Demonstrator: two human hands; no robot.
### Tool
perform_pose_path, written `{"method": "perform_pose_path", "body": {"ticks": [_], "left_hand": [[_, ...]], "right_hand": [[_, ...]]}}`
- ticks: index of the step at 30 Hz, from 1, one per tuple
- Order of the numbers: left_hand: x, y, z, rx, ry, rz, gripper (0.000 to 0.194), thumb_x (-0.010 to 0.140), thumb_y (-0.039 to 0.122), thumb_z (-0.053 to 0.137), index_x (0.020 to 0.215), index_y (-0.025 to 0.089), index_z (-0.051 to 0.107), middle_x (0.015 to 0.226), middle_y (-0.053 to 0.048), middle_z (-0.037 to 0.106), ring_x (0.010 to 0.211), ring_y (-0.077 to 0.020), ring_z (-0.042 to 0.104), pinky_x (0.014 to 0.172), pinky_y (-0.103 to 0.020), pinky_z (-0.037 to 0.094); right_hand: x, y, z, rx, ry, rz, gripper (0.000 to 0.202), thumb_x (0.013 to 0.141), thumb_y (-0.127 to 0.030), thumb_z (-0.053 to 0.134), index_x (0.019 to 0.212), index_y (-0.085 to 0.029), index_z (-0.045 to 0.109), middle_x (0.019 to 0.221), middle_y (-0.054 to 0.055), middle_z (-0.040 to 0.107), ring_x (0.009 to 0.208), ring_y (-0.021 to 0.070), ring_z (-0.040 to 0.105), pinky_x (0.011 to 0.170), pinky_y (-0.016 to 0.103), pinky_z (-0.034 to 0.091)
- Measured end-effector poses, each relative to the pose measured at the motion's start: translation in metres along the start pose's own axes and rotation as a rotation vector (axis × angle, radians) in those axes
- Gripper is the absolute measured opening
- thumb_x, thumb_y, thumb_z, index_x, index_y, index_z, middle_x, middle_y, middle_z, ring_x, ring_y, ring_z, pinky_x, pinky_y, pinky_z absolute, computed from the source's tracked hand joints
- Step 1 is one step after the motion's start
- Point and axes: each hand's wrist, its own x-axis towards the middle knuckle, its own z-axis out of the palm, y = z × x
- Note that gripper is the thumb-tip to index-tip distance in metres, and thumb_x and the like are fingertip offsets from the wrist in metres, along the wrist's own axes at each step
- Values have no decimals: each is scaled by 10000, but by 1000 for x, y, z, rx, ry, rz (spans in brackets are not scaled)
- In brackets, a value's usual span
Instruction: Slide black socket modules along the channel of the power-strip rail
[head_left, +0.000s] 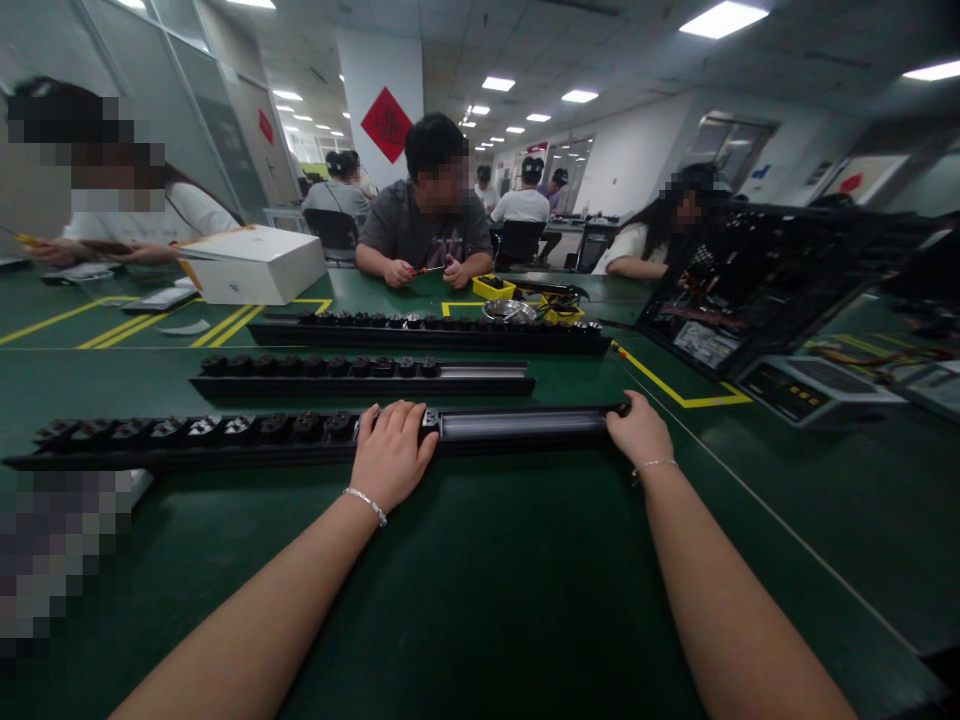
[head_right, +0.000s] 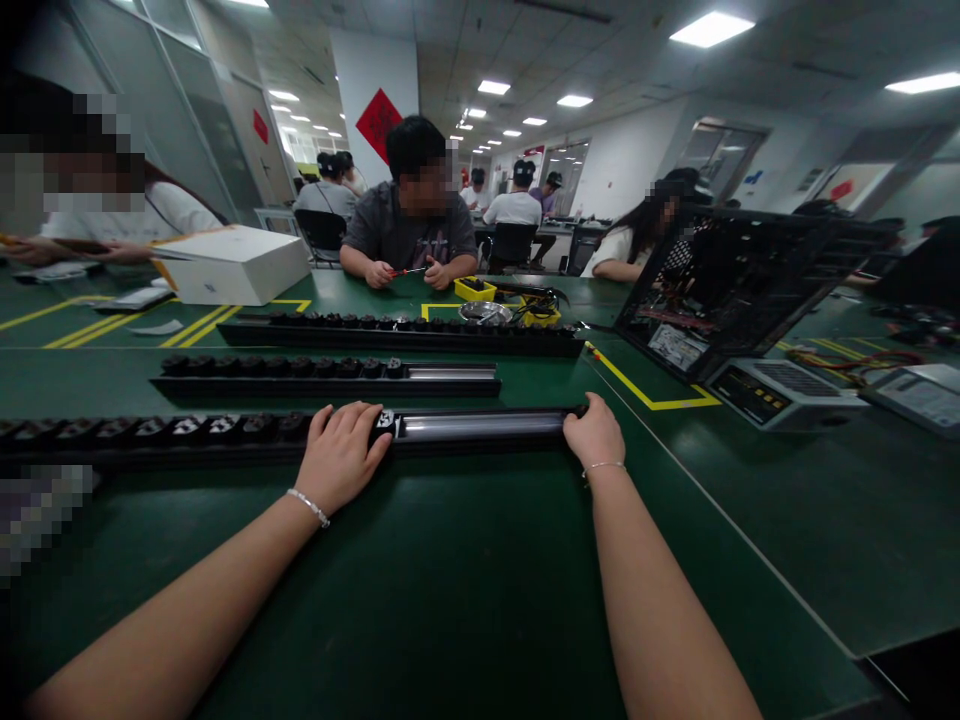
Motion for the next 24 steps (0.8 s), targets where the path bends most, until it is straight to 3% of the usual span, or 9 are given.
{"method": "perform_pose_path", "body": {"ticks": [5,24], "left_hand": [[0,0,0,16,-5,5,437,904,409,346,1227,172,523,1200,-128,599,1159,-268,498,1055,-473,239],[0,0,0,17,-12,-3,433,904,398,358,1213,145,525,1199,-134,596,1161,-268,496,1056,-473,236]], "right_hand": [[-2,-1,-5,26,-48,75,564,818,-336,450,1348,-147,416,1220,156,576,1069,292,569,876,395,445],[10,16,2,57,37,50,456,785,-302,484,1214,-166,558,1102,116,634,1007,246,589,894,360,439]]}}
